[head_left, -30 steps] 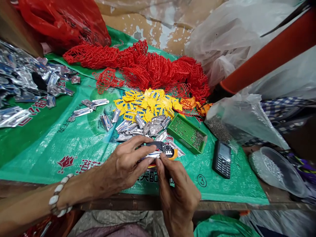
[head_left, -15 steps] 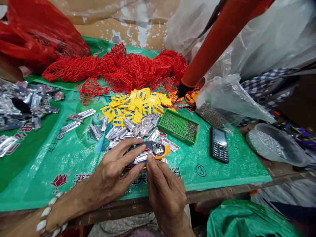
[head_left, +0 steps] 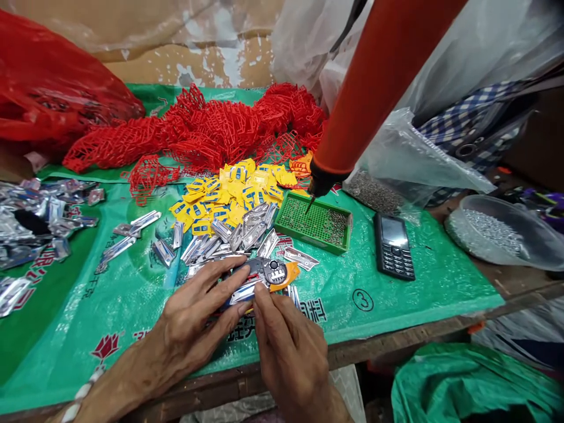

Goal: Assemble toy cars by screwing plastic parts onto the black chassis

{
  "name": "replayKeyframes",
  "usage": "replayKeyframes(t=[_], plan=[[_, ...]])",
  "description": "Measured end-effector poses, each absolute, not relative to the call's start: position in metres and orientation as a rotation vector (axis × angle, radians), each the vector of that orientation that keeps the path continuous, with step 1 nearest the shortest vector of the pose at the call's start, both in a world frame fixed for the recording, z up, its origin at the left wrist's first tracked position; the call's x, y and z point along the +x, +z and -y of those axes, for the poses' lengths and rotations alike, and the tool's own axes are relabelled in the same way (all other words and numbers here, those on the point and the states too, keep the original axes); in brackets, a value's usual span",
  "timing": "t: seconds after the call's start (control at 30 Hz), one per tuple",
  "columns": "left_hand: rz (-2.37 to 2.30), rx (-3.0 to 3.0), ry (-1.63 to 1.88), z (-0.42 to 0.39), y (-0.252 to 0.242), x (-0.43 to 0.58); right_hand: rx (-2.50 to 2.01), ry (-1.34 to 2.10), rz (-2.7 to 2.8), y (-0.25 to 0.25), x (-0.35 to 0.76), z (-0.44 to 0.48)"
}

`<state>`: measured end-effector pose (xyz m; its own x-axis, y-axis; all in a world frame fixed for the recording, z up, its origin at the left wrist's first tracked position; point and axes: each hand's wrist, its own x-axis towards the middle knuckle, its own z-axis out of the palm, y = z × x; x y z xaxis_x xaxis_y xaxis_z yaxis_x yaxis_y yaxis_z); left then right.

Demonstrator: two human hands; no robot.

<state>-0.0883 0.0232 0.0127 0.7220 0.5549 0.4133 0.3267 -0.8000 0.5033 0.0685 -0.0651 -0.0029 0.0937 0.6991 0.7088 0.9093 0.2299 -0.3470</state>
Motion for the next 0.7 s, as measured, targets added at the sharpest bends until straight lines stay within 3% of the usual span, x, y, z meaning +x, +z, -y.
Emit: replayKeyframes(t=[0.7], plan=[[-0.640, 2.377, 0.937, -0.032, 0.021, -0.077, -1.407, -0.265, 1.707, -0.010, 0.067, 0.082]])
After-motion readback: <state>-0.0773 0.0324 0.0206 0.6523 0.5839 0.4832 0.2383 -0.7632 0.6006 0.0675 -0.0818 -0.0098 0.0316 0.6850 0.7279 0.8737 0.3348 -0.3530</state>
